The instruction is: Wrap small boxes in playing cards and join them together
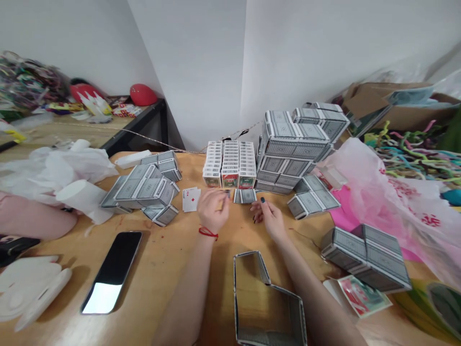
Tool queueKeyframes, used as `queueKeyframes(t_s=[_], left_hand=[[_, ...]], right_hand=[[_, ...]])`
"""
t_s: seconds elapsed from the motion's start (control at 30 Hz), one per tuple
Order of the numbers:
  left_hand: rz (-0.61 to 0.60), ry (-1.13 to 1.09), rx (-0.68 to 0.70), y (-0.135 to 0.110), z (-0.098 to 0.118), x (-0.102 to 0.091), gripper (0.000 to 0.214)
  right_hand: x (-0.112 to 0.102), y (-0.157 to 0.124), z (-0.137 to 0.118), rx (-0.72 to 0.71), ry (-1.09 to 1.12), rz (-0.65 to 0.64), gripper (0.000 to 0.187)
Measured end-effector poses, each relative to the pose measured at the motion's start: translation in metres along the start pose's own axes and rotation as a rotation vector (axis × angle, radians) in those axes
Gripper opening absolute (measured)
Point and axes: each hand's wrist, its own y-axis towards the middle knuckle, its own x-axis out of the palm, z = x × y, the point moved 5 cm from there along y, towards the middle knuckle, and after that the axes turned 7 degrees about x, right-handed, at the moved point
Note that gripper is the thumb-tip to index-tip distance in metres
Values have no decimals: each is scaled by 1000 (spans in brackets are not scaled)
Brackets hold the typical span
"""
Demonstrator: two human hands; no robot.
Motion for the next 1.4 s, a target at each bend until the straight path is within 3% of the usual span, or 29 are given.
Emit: queueKeyframes(t_s=[0.07,0.17,0.33,0.43,0.63,0.8,1.07,1.3,1.4], left_hand=[[-125,-111,189,-2,25,17,13],[-206,-177,385,-8,53,34,15],[-290,-182,442,-16,60,42,24],[-278,-119,312,-13,43,35,32],[-77,294,-280,-7,-36,1,40],[-167,491,-487,-15,-76,-6,52],[-391,601,-379,-8,-74,11,28],[-316,581,-647,-9,-74,-4,51],[-235,516,-664,-8,-72,-11,43]], right_hand=[[1,-1,-2,25,60,-40,53],[-3,-2,-5,-18,72,7,47],[-9,3,1,-43,148,56,36],[-12,6,4,-28,171,99,38],[-7,6,3,-3,119,89,34],[-6,5,2,-16,44,102,32],[-4,5,2,-21,35,81,34],[-5,4,4,-11,38,82,36],[-5,4,4,-22,39,84,39]])
